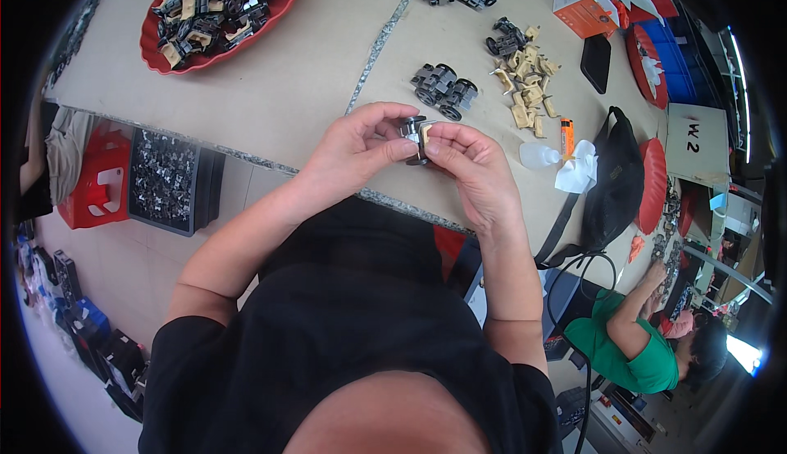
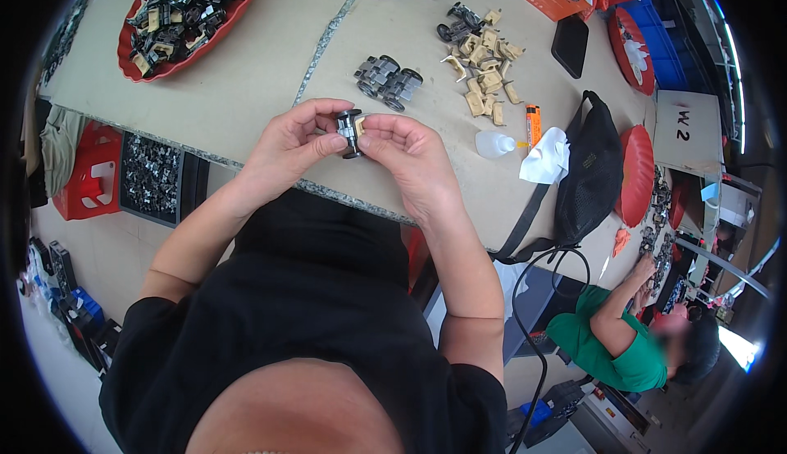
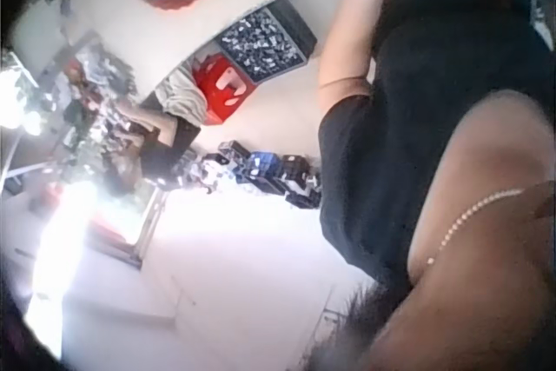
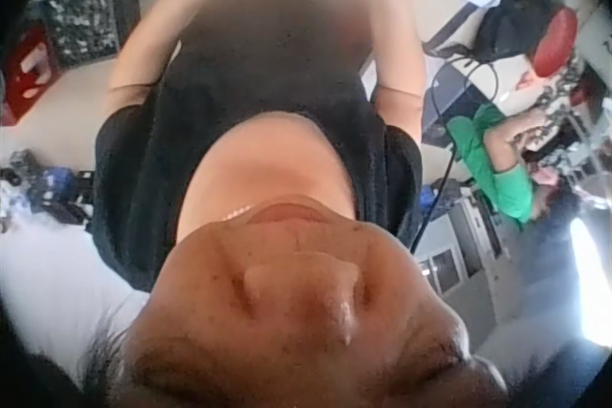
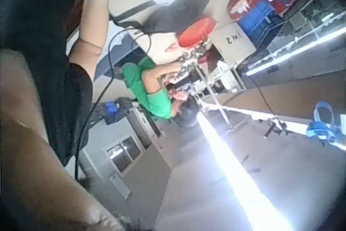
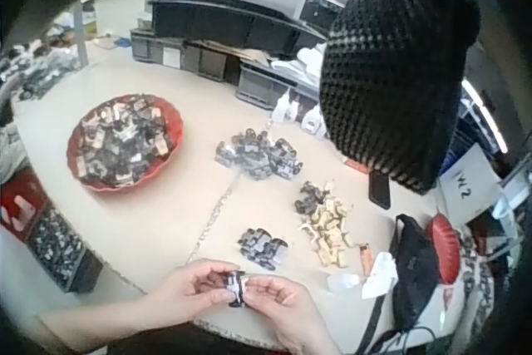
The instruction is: The person applies adhesive from a bottle onto plastic parts and attaches them to wheel assemblies by hand.
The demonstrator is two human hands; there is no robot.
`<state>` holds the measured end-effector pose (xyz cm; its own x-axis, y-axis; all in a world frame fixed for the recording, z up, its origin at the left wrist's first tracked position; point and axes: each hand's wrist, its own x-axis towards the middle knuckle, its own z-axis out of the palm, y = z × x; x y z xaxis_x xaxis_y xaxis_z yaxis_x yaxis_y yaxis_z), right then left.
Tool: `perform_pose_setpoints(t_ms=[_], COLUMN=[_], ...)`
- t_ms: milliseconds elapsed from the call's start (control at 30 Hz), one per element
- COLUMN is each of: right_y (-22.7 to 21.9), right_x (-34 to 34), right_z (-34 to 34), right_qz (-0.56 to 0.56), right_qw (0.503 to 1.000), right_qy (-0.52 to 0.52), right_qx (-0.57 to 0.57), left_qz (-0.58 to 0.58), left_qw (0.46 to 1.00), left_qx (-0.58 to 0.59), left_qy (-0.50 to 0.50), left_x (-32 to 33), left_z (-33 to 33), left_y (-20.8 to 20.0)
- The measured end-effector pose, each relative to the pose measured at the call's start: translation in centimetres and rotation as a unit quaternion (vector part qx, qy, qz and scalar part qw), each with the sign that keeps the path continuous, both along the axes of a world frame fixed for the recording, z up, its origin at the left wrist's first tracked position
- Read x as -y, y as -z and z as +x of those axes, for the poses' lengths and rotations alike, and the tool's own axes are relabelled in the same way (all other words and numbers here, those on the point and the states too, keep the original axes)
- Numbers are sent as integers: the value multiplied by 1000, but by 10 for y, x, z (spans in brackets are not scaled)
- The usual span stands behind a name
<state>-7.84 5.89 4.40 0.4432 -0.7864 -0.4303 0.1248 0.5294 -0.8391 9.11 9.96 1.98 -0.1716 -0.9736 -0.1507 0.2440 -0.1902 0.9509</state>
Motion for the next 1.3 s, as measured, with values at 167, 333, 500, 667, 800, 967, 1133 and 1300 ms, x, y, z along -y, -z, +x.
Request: perform_pose_setpoints(t_ms=[167, 333, 500, 667, 800, 967, 1133, 1300], right_y=[1, 3, 2, 2, 2, -1, 3, 1], right_x=[1, 3, 3, 4, 6, 6, 6, -4], right_z=[0, -1, -2, -1, -1, 0, -3, 4], right_qz=[-1, 22, 25, 32, 33, 36, 37, -17], right_qw=[1000, 1000, 1000, 999, 999, 999, 999, 1000], right_qy=[-1, 2, -1, -1, -11, -11, -12, 12], right_qx=[-7, 4, 0, 4, -8, -11, 6, -15], left_qz=[-10, 5, -72, -108, -91, -48, -62, -61], left_qw=[1000, 1000, 997, 992, 994, 999, 998, 997], left_qx=[-13, -24, 31, 69, 20, 3, 14, -3], left_qy=[9, 19, 5, -21, -55, -8, -10, -54], left_x=[0, 1, -1, -5, -6, -4, -4, -3], left_z=[3, 5, 0, -4, -8, -4, -5, -6], left_y=[4, 4, 1, 3, 7, 6, 5, 7])
